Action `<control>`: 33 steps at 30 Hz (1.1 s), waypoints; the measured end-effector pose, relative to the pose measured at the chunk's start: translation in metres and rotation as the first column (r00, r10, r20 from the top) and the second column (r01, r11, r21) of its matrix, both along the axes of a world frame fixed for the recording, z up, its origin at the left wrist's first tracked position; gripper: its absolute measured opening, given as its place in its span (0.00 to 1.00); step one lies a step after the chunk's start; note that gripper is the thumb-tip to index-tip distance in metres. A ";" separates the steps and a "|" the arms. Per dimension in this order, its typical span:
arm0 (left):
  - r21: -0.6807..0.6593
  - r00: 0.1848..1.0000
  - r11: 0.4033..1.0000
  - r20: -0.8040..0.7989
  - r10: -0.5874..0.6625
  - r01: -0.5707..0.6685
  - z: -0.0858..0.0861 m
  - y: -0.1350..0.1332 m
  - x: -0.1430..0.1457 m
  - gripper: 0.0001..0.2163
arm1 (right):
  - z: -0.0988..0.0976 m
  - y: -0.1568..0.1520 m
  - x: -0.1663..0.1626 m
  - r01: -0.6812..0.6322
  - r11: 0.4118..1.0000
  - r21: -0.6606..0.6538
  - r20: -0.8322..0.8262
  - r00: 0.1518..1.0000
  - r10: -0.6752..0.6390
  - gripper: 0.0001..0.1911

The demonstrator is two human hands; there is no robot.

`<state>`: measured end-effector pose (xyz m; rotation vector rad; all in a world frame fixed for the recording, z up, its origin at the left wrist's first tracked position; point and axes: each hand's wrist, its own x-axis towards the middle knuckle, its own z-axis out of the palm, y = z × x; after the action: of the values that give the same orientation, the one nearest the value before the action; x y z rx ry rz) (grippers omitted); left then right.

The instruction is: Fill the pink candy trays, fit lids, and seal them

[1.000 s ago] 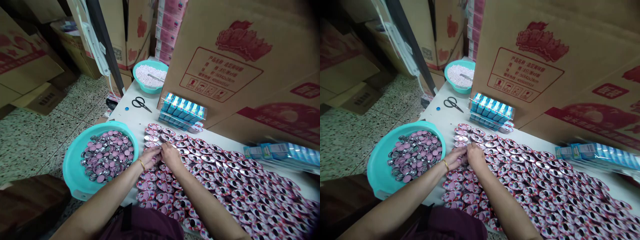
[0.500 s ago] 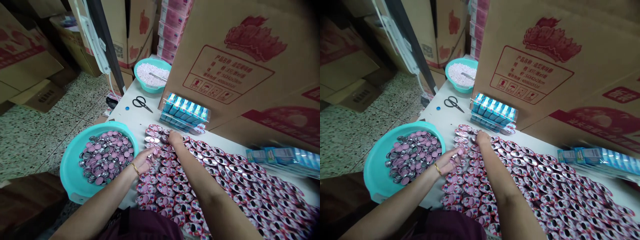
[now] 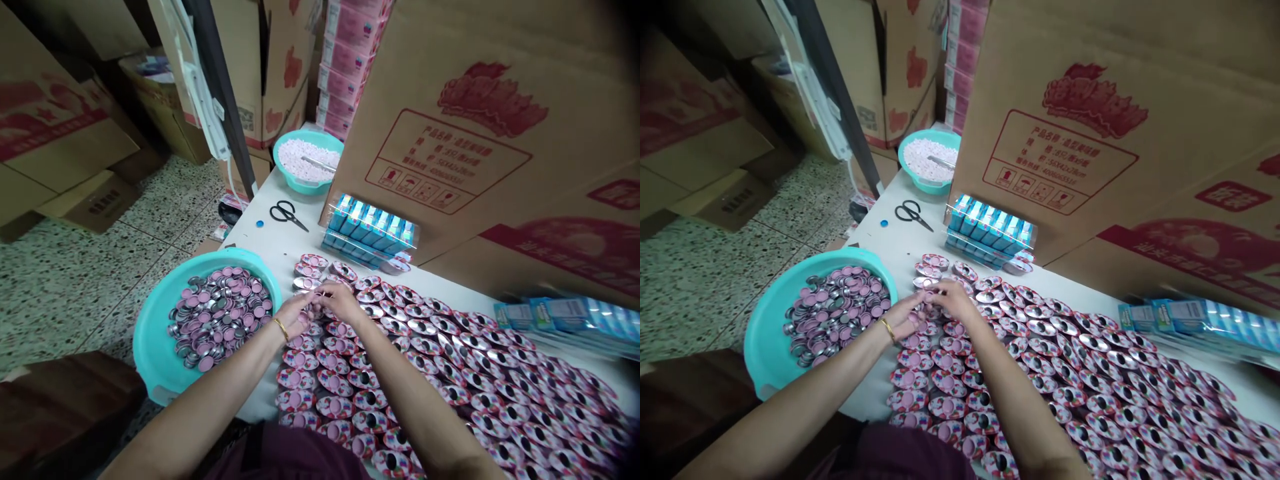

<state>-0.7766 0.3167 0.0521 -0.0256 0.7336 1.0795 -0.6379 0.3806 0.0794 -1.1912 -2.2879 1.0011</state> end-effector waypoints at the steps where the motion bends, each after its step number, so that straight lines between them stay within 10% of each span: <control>1: -0.001 1.000 1.000 -0.012 0.011 -0.011 0.001 0.001 0.002 0.07 | -0.001 -0.005 -0.001 -0.035 0.999 -0.034 -0.060 0.998 0.033 0.09; 5: -0.052 0.998 0.997 0.023 0.057 -0.056 0.007 0.004 0.003 0.06 | -0.007 0.013 0.011 0.198 0.978 -0.066 0.043 0.980 -0.196 0.11; 9: -0.051 0.996 0.997 0.069 0.055 -0.052 0.013 0.001 -0.007 0.06 | -0.006 0.064 0.028 0.405 0.892 0.203 0.499 0.741 -0.450 0.09; 17: 0.054 0.988 0.998 0.153 -0.031 0.023 0.018 -0.002 -0.016 0.14 | -0.021 0.119 0.017 0.431 0.898 0.084 0.742 0.574 -0.345 0.19; 25: 0.164 0.995 0.984 0.061 -0.078 0.067 0.008 0.001 -0.016 0.17 | 0.000 0.073 0.014 0.340 0.931 0.136 0.605 0.715 -0.350 0.12; 30: 0.191 0.993 0.975 -0.009 -0.114 0.114 -0.001 0.004 0.000 0.17 | -0.005 0.004 0.002 -0.075 0.997 0.028 0.121 0.990 0.071 0.08; 33: 0.188 0.992 0.974 -0.003 -0.127 0.125 0.001 0.005 0.012 0.19 | -0.011 -0.010 0.014 0.009 0.999 -0.044 -0.055 0.998 -0.011 0.05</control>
<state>-0.7647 0.3216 0.0533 0.1755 0.6148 1.0225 -0.6244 0.3702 0.0681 -1.1768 -2.2264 1.0719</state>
